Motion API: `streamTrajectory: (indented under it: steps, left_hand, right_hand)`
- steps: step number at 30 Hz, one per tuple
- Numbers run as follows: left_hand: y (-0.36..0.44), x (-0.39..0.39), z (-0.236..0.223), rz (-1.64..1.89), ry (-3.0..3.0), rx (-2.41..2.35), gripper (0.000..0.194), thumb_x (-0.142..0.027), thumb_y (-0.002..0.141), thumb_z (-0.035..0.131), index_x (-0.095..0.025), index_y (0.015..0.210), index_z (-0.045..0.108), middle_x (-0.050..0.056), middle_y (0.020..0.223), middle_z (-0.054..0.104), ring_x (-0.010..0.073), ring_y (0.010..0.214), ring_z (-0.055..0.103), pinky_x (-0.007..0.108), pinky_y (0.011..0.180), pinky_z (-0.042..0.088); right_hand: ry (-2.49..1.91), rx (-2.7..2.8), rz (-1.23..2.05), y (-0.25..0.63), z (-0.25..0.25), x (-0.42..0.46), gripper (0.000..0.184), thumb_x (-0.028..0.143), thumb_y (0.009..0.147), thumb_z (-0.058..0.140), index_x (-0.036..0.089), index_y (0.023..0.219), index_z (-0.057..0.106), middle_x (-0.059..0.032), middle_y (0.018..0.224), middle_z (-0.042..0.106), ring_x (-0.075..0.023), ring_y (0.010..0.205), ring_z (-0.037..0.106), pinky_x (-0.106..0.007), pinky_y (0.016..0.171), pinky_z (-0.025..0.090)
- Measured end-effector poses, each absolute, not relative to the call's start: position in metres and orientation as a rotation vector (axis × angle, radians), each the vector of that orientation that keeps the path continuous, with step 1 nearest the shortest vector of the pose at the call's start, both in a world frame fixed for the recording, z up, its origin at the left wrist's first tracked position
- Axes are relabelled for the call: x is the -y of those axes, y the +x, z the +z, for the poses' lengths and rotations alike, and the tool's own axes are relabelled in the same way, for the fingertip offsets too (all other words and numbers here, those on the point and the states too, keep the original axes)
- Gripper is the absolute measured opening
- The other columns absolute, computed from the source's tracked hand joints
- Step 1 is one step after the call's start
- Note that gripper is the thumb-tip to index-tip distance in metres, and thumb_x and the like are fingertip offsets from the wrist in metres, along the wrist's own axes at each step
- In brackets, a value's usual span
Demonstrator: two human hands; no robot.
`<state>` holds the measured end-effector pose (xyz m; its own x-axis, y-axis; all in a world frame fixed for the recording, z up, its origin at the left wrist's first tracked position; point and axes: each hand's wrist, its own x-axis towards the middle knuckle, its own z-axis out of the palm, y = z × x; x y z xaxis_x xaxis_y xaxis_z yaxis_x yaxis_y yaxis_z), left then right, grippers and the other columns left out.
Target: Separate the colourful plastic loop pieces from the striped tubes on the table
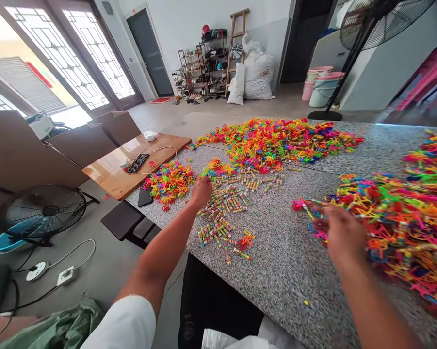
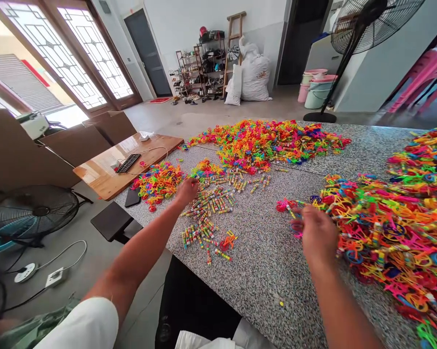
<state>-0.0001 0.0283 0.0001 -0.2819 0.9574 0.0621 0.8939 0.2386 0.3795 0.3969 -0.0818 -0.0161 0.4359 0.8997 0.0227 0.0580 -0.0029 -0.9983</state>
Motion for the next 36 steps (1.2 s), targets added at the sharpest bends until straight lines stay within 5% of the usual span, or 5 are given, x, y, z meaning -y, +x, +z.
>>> streamTrajectory:
  steps: [6,12,23,30,36]
  left_hand:
    - [-0.033,-0.056,-0.014,0.253,1.807,-2.32,0.043,-0.043,0.083,0.068,-0.022,0.121,0.068,0.016,0.131,0.062,0.0326,0.115,0.062,0.04,0.095,0.047]
    - [-0.035,-0.058,-0.026,0.148,1.955,-2.161,0.032,-0.033,0.081,0.067,-0.022,0.11,0.072,0.012,0.126,0.064,0.025,0.101,0.065,0.033,0.089,0.048]
    - [0.0,0.009,-0.01,0.617,2.162,-2.096,0.028,-0.032,0.093,0.058,-0.019,0.114,0.069,0.013,0.123,0.063,0.0283,0.118,0.057,0.04,0.103,0.044]
    - [0.063,0.097,-0.002,0.802,1.761,-1.504,0.036,-0.047,0.091,0.061,-0.02,0.115,0.066,0.005,0.098,0.07,0.0146,0.075,0.063,0.027,0.067,0.051]
    - [-0.005,0.085,0.008,1.107,1.336,-1.664,0.031,-0.04,0.091,0.061,-0.018,0.111,0.064,0.002,0.079,0.065,0.011,0.059,0.058,0.023,0.056,0.049]
  right_hand:
    - [-1.455,2.002,0.858,0.302,-0.043,0.115,0.028,0.034,0.092,0.057,0.022,0.114,0.07,-0.0103,0.115,0.07,-0.0267,0.102,0.067,-0.038,0.089,0.052]
    - [-1.443,2.377,0.798,0.275,-0.037,0.118,0.03,0.02,0.095,0.052,0.024,0.122,0.066,-0.0091,0.122,0.064,-0.021,0.098,0.065,-0.03,0.085,0.045]
    - [-1.552,1.387,1.589,0.297,-0.039,0.095,0.012,0.029,0.078,0.068,0.022,0.074,0.06,0.0016,0.062,0.061,-0.0153,0.056,0.057,-0.028,0.057,0.048]
    - [-1.231,0.907,1.78,0.264,-0.017,0.088,0.031,0.037,0.064,0.085,0.02,0.078,0.063,0.0022,0.066,0.063,-0.0117,0.058,0.058,-0.022,0.052,0.052]
    - [-1.261,1.284,1.528,0.221,-0.009,0.076,0.023,0.04,0.086,0.064,0.022,0.099,0.066,-0.0022,0.087,0.07,-0.0159,0.066,0.065,-0.028,0.058,0.053]
